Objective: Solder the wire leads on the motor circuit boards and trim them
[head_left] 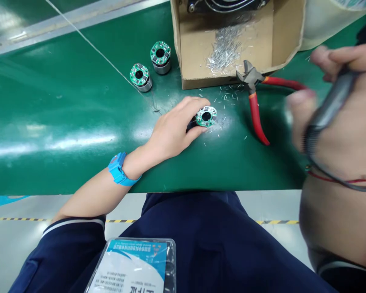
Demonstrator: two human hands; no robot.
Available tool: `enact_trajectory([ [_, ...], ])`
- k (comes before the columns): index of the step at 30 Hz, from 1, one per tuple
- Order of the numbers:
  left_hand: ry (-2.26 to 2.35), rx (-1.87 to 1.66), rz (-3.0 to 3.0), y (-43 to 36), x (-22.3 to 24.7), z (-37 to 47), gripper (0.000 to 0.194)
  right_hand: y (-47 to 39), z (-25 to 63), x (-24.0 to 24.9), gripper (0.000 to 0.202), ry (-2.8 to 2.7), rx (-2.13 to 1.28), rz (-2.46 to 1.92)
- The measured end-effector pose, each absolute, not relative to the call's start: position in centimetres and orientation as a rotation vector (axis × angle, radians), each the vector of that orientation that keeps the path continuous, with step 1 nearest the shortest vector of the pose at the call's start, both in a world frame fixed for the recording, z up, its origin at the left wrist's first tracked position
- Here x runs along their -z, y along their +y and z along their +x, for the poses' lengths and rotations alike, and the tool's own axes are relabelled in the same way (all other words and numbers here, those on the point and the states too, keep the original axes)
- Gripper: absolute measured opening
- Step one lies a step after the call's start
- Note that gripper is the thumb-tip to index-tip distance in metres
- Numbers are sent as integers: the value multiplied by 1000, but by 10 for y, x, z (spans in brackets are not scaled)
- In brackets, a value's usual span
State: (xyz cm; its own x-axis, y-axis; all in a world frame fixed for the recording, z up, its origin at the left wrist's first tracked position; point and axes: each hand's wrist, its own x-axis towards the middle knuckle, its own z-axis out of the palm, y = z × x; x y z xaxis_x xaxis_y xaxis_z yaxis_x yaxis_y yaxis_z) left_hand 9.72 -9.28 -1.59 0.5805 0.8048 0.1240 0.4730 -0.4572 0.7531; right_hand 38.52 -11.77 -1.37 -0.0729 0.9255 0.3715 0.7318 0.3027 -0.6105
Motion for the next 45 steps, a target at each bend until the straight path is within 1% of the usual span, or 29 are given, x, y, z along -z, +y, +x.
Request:
enact_trajectory([
  [2, 1020, -661, 2076, -95, 12, 98, 41, -121, 384, 24, 103, -2049, -205, -1448],
  [3, 1026, -684, 2052, -95, 11, 99, 41, -124, 383, 28, 109, -2108, -157, -1511],
  [4, 1026, -707, 2034, -96, 10, 99, 40, -126, 382, 30, 103, -2112, -128, -1615],
  [6, 1020, -742, 2020, -97, 9, 99, 37, -132, 381, 31, 72, -2059, -119, -1782],
  [7, 1019, -749, 2022, -98, 9, 98, 35, -135, 379, 29, 58, -2048, -121, -1798],
  [8, 1021, -748, 2027, -98, 10, 98, 34, -137, 378, 26, 51, -2062, -121, -1776],
  [9, 1027, -743, 2033, -99, 10, 98, 34, -140, 376, 22, 48, -2093, -117, -1734],
  [15, 1040, -745, 2082, -100, 7, 96, 33, -146, 370, -2, 44, -2387, -63, -1541],
  [19, 1056, -729, 2131, -101, 6, 94, 35, -143, 369, -11, 48, -2515, 8, -1424],
  [22, 1086, -706, 2174, -102, 7, 94, 35, -142, 366, -14, 36, -2514, 56, -1326],
  [25, 1077, -794, 2196, -101, 5, 93, 31, -140, 361, -13, 29, -2403, 144, -1441],
  [26, 1063, -855, 2210, -99, 3, 92, 31, -139, 358, -11, 31, -2331, 192, -1534],
  [28, 1069, -985, 2230, -89, 0, 85, 33, -133, 353, -6, 42, -2159, 281, -1768],
  [31, 1207, -1118, 2192, -57, -3, 66, 42, -123, 346, 3, 61, -1998, 274, -2018],
  [33, 1296, -1130, 2131, -23, -2, 50, 45, -118, 344, 9, 64, -1971, 206, -2020],
  [37, 1465, -1007, 2026, 58, 5, 27, 39, -109, 350, 20, 60, -1869, 246, -1752],
  [39, 1640, -876, 1953, 93, 9, 21, 38, -106, 356, 25, 51, -1756, 185, -1626],
  [42, 1848, -826, 1851, 133, 18, 14, 38, -100, 365, 34, 36, -1599, 33, -1534],
  [45, 2023, -826, 1728, 155, 25, 5, 33, -98, 370, 41, 41, -1511, -52, -1503],
])
